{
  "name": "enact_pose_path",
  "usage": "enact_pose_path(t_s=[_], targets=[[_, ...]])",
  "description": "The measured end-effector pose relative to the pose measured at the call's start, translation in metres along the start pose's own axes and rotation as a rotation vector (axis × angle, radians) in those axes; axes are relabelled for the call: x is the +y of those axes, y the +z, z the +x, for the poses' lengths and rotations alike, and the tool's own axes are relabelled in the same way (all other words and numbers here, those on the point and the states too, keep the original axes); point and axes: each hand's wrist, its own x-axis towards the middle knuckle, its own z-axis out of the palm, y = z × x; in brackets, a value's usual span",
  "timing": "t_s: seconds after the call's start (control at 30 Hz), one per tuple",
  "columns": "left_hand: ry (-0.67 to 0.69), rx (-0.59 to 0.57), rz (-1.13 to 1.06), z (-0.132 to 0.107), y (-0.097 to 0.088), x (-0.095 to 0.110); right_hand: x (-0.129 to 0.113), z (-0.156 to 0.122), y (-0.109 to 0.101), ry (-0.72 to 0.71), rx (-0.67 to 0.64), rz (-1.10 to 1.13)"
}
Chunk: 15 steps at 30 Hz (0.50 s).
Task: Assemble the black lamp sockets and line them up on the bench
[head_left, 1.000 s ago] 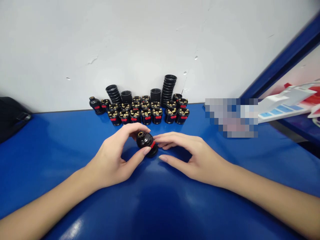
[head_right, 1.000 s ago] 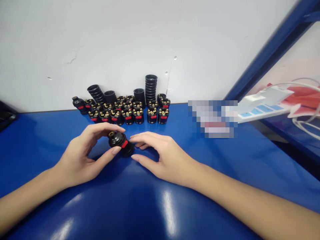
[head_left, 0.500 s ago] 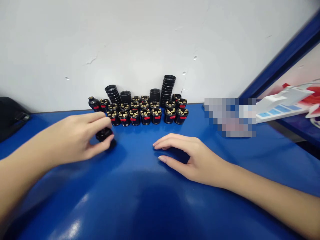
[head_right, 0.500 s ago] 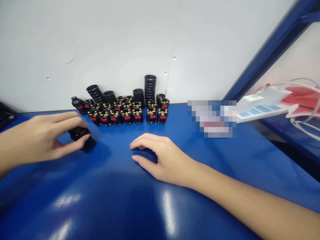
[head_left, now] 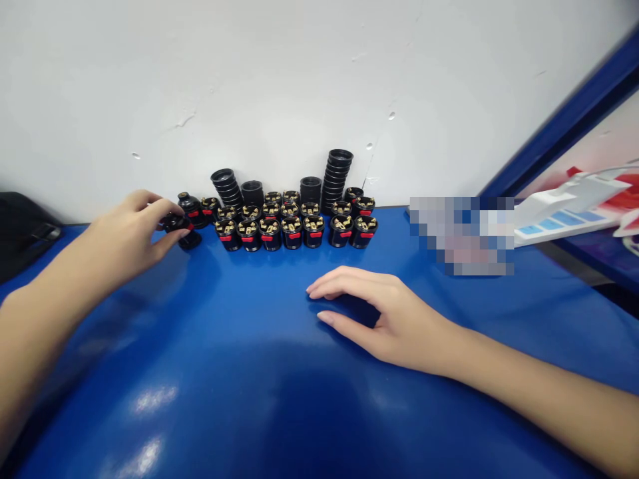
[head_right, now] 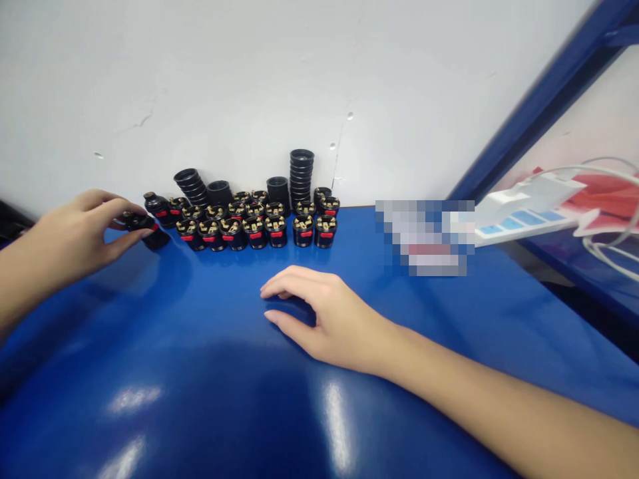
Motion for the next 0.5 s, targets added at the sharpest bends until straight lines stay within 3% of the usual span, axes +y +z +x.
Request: enact_pose_path(t_s=[0.5], targets=[[0.007, 0.079, 0.005, -0.0015, 0.0108, -0.0024, -0.0003, -0.0003, -0.0008, 0.001, -0.003, 0.002]])
